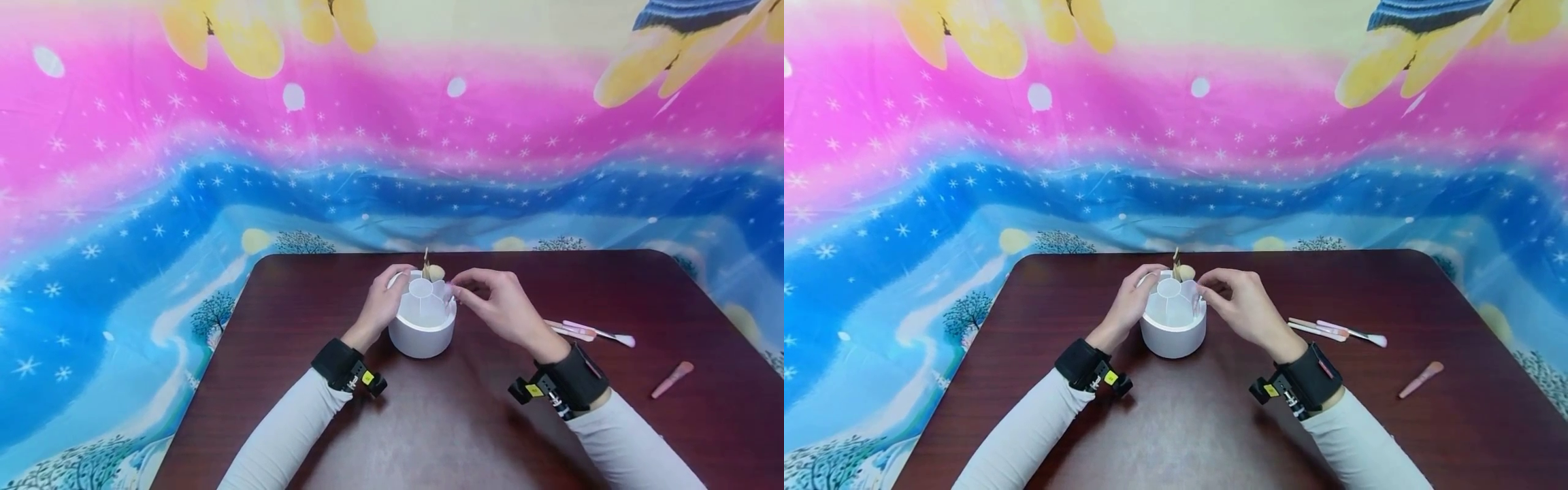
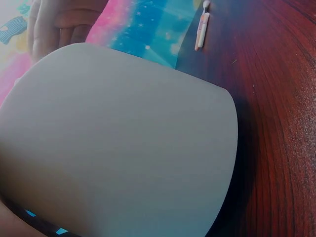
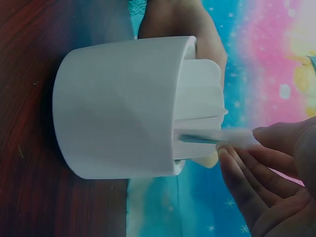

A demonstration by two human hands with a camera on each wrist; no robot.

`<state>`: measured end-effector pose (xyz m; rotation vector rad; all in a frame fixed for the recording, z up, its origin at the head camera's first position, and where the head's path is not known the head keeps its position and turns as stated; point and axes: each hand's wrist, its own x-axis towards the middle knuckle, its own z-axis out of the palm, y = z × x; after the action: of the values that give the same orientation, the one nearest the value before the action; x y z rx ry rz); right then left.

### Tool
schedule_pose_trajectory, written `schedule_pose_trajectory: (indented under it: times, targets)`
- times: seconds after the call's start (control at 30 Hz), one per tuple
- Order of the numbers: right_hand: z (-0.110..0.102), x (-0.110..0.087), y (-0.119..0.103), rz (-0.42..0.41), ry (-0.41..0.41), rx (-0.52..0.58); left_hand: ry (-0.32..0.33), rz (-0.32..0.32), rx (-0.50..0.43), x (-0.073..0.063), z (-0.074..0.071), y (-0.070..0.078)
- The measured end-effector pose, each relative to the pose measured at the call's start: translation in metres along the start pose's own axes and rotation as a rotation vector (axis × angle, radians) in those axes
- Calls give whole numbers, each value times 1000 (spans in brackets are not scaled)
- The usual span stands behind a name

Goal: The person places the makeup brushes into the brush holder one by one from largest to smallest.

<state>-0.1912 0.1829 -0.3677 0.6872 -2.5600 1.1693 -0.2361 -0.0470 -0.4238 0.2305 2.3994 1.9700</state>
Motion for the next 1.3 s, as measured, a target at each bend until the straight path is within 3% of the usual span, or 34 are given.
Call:
schedule_pose_trajectory:
  times: [0.17,0.33,0.57,0.7,0.97,1.13,1.3]
  targets:
    - [-11,-2,5,21,-8,-35,-3,-2,1,1,0,1]
    - [-37,-10,17,67,28,-122,-1,-3,3,2,0,1]
    - [-84,-34,57,175,66,-277,-4,-5,12,2,0,1]
    - [-105,-55,83,260,29,-337,-8,-8,14,2,-1,1]
    - [-122,-96,136,438,-152,-347,-11,-12,14,1,0,0]
    - [-126,-106,157,522,-227,-345,-1,-24,13,0,0,-1]
    - [-130,-105,169,559,-205,-419,11,-14,16,1,0,-1]
